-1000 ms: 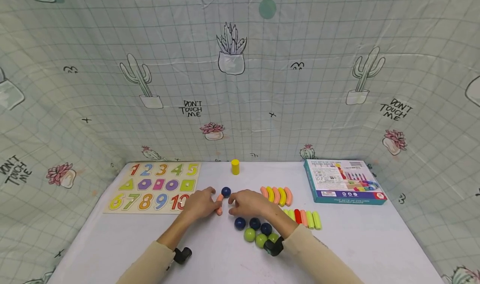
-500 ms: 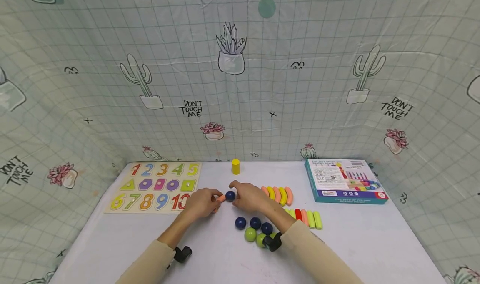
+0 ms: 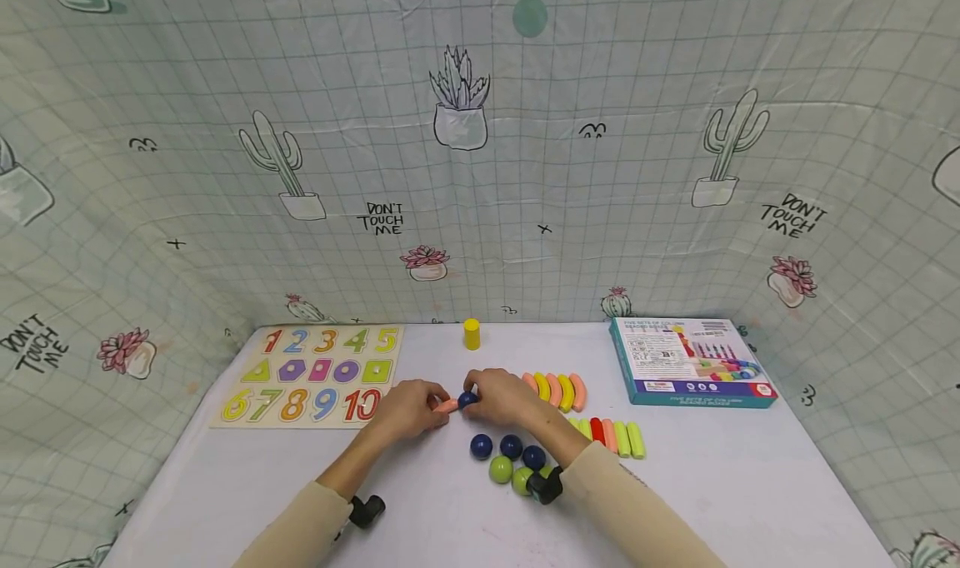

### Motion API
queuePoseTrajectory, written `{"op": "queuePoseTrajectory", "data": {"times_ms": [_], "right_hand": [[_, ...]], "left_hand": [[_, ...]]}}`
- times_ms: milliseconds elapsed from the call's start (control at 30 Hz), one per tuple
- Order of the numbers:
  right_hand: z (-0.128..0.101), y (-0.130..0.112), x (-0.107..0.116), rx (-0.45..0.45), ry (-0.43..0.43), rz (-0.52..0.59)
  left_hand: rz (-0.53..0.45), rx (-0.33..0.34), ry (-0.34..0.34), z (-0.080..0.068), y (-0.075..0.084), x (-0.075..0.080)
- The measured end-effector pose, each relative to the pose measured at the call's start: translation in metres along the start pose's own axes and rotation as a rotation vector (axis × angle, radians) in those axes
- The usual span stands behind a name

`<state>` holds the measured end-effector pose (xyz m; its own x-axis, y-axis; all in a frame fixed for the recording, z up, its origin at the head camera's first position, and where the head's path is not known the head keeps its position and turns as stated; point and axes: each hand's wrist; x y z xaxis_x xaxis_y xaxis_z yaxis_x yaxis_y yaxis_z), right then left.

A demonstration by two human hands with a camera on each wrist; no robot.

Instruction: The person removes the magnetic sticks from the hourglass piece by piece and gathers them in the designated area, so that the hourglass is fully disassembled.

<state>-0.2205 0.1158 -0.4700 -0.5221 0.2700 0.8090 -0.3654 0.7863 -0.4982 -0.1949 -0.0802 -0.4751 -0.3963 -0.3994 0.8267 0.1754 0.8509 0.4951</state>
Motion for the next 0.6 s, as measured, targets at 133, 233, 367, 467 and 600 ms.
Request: {"op": "queuePoseTrajectory", "data": {"times_ms": [133,233,367,467,600], "right_hand": [[-0.001,0.0,-0.001,0.003,0.005,-0.015],[-0.002,0.001,0.0,0.0,0.009,-0.028],[-0.005,0.004,0.003,-0.036,0.03,-0.029],[-0.012,0.008,0.008,-0.063,0.052,-0.002],[-0.028,0.014,0.014,-0.05,0.033,0.072]], "left_hand": [[0.005,0.003,0.002,0.001,0.001,-0.002],[0.001,0.014,0.003,0.001,0.002,-0.002],[-0.022,0.038,0.014,0.001,0.001,-0.002],[-0.06,0.056,0.03,0.002,-0.003,0.001],[-0.143,0.07,0.037,0.005,-0.005,0.004]]}}
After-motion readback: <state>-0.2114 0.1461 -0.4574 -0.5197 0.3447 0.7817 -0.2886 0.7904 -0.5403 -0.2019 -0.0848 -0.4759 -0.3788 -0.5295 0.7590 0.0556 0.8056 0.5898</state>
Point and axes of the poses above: each hand's wrist, its own z-axis towards the middle knuckle, its own x-axis out of the back of the hand, y = z × x, and after that the axes turned 11 degrees about -y, right-handed
